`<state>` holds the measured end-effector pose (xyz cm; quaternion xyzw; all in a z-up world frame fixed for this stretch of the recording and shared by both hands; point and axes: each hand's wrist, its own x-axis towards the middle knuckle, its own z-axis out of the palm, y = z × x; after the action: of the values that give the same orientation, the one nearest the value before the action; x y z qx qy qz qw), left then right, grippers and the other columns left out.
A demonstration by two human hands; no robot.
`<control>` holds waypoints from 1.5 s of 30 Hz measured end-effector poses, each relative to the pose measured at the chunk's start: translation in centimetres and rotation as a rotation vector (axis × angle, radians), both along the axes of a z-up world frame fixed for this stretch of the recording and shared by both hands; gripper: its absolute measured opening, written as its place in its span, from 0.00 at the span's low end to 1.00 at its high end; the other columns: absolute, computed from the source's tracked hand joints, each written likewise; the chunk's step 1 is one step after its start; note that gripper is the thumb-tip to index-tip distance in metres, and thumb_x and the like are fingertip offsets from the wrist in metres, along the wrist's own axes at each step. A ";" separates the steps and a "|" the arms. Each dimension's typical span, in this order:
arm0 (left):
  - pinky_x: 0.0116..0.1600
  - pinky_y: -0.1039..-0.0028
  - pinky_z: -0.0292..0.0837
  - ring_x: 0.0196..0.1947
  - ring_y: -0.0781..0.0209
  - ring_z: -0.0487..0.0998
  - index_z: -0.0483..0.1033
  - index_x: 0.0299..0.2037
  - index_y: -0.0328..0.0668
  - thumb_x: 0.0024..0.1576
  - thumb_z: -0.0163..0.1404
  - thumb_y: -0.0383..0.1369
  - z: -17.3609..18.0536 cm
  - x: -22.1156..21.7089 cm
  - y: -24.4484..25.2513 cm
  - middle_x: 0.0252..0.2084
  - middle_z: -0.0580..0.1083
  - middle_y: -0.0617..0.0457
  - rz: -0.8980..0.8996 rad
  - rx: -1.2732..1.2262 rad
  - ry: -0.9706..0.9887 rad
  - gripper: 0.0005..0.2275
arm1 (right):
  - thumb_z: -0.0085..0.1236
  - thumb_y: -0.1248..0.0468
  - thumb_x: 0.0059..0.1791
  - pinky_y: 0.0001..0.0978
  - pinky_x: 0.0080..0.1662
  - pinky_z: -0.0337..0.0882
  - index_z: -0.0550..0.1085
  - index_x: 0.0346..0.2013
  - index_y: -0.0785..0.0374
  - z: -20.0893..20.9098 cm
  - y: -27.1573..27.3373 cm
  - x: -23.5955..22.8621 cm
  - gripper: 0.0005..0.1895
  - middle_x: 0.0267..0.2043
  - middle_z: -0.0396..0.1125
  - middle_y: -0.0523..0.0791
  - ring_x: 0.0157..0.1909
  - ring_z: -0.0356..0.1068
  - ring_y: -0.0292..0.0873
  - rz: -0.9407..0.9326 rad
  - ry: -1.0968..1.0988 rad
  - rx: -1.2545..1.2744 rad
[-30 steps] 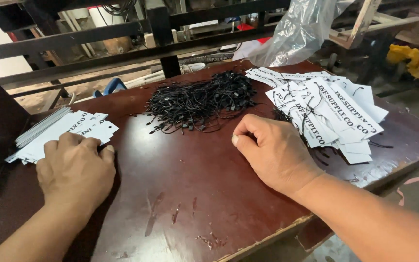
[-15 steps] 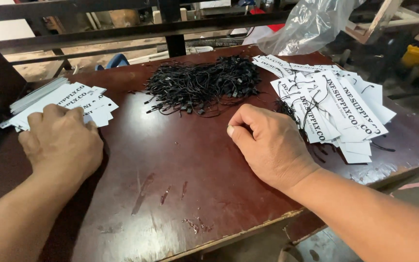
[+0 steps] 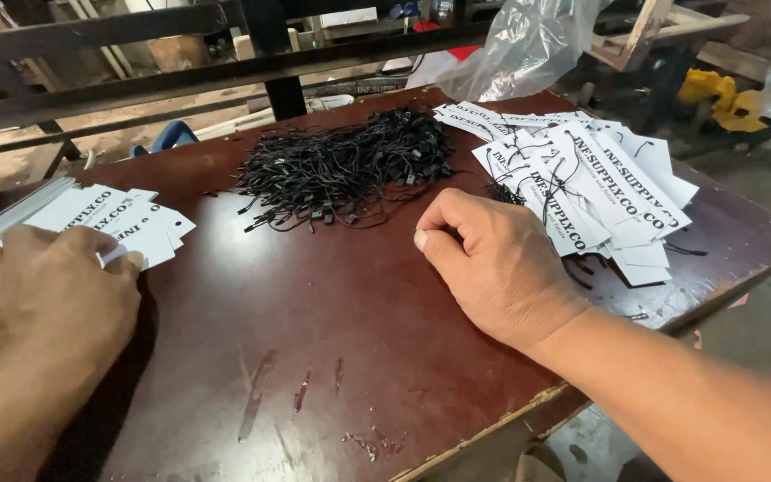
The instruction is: Threading black strings through pre-punched holes in paper identification tags and organizing them on a table.
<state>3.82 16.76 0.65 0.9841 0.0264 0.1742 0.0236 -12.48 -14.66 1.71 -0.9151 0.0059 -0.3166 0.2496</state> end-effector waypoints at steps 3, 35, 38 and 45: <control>0.59 0.43 0.60 0.63 0.32 0.67 0.82 0.55 0.57 0.58 0.50 0.51 -1.1 0.9 0.7 0.61 0.73 0.35 -0.021 0.014 -0.076 0.19 | 0.53 0.64 0.48 0.32 0.35 0.65 0.70 0.24 0.55 0.0 0.1 0.0 0.08 0.22 0.69 0.34 0.25 0.65 0.36 -0.024 0.013 -0.025; 0.51 0.51 0.58 0.52 0.43 0.66 0.86 0.39 0.63 0.66 0.57 0.49 -2.0 1.0 2.0 0.43 0.70 0.51 -0.115 -0.243 -0.282 0.09 | 0.52 0.62 0.48 0.34 0.39 0.67 0.73 0.25 0.55 -0.1 0.3 0.0 0.07 0.26 0.73 0.35 0.29 0.70 0.38 -0.057 0.062 -0.033; 0.50 0.48 0.61 0.51 0.41 0.68 0.84 0.37 0.67 0.65 0.57 0.50 -2.8 2.0 2.5 0.44 0.71 0.50 -0.096 -0.226 -0.333 0.08 | 0.52 0.62 0.48 0.35 0.39 0.67 0.73 0.25 0.54 -0.1 0.2 -0.1 0.07 0.25 0.73 0.34 0.28 0.69 0.38 -0.065 0.046 -0.051; 0.52 0.45 0.59 0.55 0.41 0.68 0.85 0.40 0.64 0.65 0.54 0.46 -2.0 1.2 2.0 0.47 0.74 0.47 -0.074 -0.263 -0.294 0.07 | 0.52 0.62 0.48 0.35 0.39 0.67 0.73 0.25 0.55 -0.2 0.2 0.0 0.06 0.25 0.72 0.35 0.29 0.70 0.39 -0.045 0.027 -0.067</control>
<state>5.01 18.79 -1.34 0.9368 0.0089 0.3100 0.1619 -12.49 -14.43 1.53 -0.9268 0.0193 -0.3098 0.2113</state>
